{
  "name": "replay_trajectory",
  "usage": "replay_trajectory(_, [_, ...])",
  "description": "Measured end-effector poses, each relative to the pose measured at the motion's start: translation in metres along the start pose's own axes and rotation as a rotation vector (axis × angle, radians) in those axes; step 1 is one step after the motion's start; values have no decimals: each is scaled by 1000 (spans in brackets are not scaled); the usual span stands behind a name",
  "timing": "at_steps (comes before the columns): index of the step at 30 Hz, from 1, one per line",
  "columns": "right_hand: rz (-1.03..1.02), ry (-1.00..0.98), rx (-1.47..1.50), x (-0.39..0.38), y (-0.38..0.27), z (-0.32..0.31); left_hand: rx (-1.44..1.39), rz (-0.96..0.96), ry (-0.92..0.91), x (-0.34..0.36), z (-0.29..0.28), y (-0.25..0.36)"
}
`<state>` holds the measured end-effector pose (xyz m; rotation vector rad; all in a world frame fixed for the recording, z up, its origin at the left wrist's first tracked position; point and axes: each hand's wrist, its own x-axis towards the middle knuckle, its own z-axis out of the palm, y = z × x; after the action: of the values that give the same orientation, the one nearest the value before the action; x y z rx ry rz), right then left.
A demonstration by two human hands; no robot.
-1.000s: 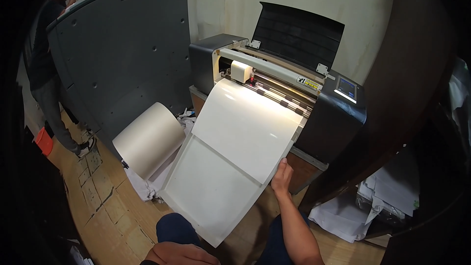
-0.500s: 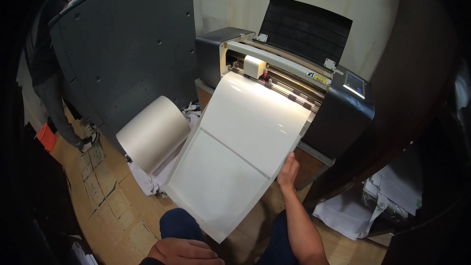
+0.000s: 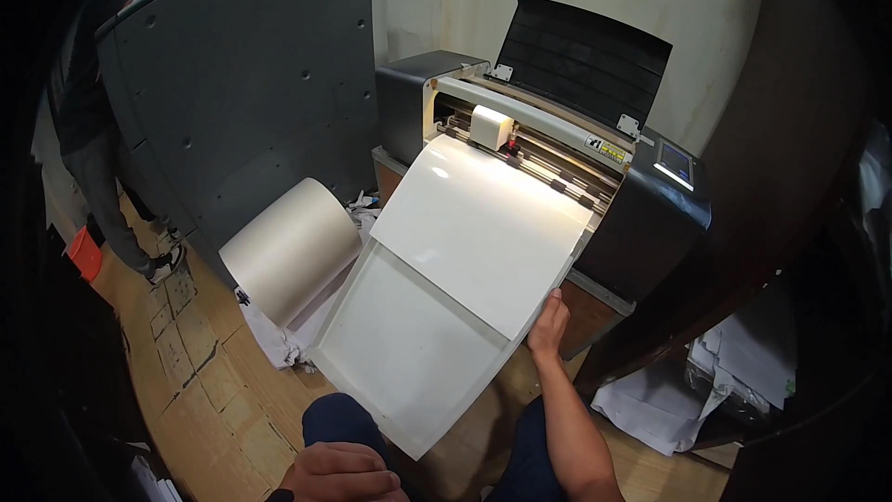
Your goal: Operating a large format printer by aligning and monitoring the paper feed.
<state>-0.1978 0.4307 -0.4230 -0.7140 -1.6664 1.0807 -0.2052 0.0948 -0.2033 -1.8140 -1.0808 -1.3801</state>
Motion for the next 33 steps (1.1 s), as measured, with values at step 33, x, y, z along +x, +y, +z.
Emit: replay_trajectory(33, [-5, -2, -52, 0, 2, 0, -28, -93, -110, 7, 3, 2])
